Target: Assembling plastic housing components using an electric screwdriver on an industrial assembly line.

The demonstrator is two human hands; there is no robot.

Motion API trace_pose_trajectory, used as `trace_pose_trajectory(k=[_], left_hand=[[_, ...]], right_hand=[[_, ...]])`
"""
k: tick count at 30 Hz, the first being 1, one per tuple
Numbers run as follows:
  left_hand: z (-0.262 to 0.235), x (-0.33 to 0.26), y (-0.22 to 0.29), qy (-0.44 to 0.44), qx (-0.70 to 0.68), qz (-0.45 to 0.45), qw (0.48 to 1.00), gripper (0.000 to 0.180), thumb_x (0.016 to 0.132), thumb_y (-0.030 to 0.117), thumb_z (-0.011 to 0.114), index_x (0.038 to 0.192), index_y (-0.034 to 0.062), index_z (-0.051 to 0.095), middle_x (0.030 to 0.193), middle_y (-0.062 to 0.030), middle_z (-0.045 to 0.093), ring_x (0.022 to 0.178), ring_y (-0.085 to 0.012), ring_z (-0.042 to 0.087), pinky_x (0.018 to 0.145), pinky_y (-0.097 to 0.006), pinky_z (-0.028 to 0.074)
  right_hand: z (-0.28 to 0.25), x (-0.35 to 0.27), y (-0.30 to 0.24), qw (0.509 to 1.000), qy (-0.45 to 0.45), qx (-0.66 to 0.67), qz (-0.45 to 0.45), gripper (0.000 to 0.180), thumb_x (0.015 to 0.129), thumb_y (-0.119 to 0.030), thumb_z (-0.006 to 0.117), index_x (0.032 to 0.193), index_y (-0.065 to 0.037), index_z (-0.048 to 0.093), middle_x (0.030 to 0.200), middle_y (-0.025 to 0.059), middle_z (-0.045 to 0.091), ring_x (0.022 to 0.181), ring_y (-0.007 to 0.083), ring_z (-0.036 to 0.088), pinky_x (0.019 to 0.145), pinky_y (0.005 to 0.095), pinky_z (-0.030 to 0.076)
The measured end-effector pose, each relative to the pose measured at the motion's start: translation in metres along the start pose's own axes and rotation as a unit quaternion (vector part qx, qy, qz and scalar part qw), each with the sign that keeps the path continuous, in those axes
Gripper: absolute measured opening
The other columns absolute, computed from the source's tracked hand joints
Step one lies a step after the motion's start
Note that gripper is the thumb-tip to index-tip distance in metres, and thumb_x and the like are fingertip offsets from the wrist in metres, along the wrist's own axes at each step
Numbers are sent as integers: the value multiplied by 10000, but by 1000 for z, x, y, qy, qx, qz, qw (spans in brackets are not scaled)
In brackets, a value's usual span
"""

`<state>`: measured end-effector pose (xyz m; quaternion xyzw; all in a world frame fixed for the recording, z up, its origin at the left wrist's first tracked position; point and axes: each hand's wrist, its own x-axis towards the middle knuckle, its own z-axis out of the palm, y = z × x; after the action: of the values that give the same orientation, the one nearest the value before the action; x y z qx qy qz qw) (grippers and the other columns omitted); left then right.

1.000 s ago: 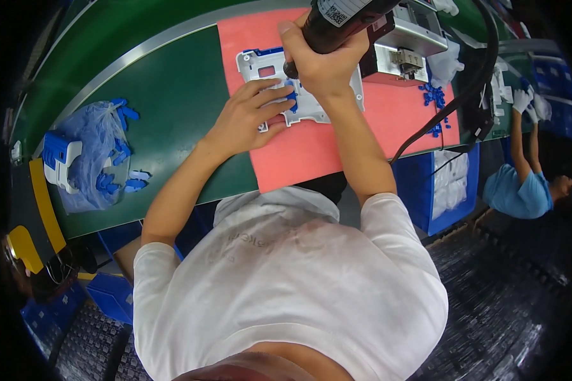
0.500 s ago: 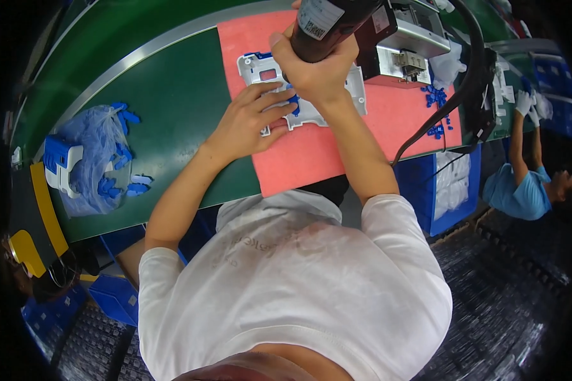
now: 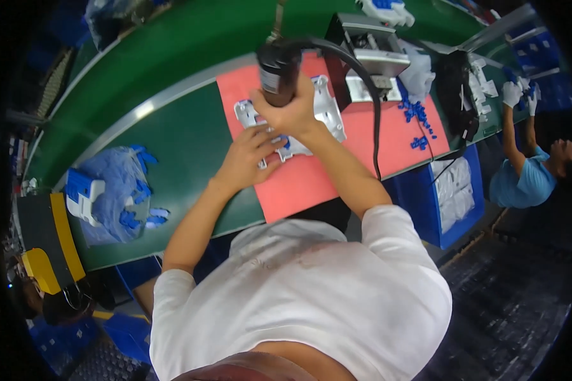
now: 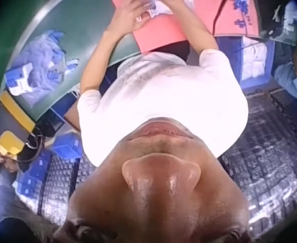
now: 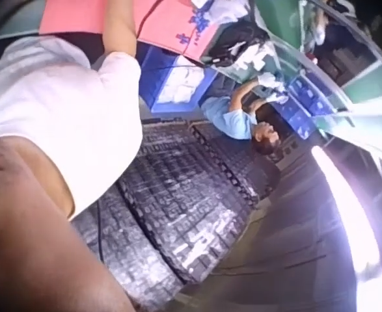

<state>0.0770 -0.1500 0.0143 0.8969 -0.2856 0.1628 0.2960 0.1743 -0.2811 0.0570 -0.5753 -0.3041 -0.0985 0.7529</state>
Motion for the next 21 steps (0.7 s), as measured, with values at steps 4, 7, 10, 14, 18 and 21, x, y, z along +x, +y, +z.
trace_pose_trajectory(k=[4, 7, 10, 14, 18, 21], left_hand=[[8, -2, 0, 21, -10, 10, 1000, 368, 695, 149, 747, 1048, 63, 690, 1218, -94, 616, 1164, -319, 535, 972, -435, 455], [5, -1, 4, 18, -21, -2, 1000, 396, 696, 144, 758, 1078, 73, 682, 1261, -94, 597, 1179, -326, 526, 988, -441, 440], [5, 0, 1, 15, -17, -9, 1000, 420, 692, 136, 761, 1099, 74, 674, 1269, -102, 596, 1188, -338, 525, 1005, -439, 426], [1, 7, 3, 15, -9, -8, 1000, 431, 659, 88, 782, 1075, 40, 679, 1250, -104, 607, 1185, -336, 534, 987, -442, 432], [7, 8, 1, 15, 0, -14, 1000, 413, 643, 100, 798, 1040, 45, 697, 1219, -94, 625, 1174, -322, 544, 971, -431, 443], [6, 9, 2, 6, 4, -15, 1000, 417, 647, 102, 796, 1049, 51, 698, 1222, -93, 624, 1174, -321, 545, 972, -431, 443]], right_hand=[[-39, 17, -46, 979, 143, 71, -126, 510, 797, 148, 607, 1243, -1, 409, 755, 19, 572, 551, 97, 555, 517, 243, 454], [-92, 28, -84, 960, 230, -10, -159, 455, 839, 59, 620, 1231, 37, 390, 648, 64, 577, 483, 130, 530, 505, 273, 463], [-140, 32, -89, 954, 241, -49, -169, 410, 831, 36, 658, 1186, 43, 453, 599, 46, 558, 478, 117, 520, 495, 254, 433], [-159, 32, -91, 956, 222, -81, -173, 466, 807, 96, 628, 1219, 22, 423, 609, 39, 506, 478, 155, 527, 492, 311, 450], [-153, 37, -84, 937, 277, -68, -199, 435, 797, 88, 612, 1192, 21, 443, 619, 16, 512, 470, 121, 516, 450, 244, 411], [-159, 39, -75, 939, 262, -92, -201, 443, 802, 84, 621, 1204, 10, 449, 615, 11, 508, 473, 110, 517, 447, 244, 409]])
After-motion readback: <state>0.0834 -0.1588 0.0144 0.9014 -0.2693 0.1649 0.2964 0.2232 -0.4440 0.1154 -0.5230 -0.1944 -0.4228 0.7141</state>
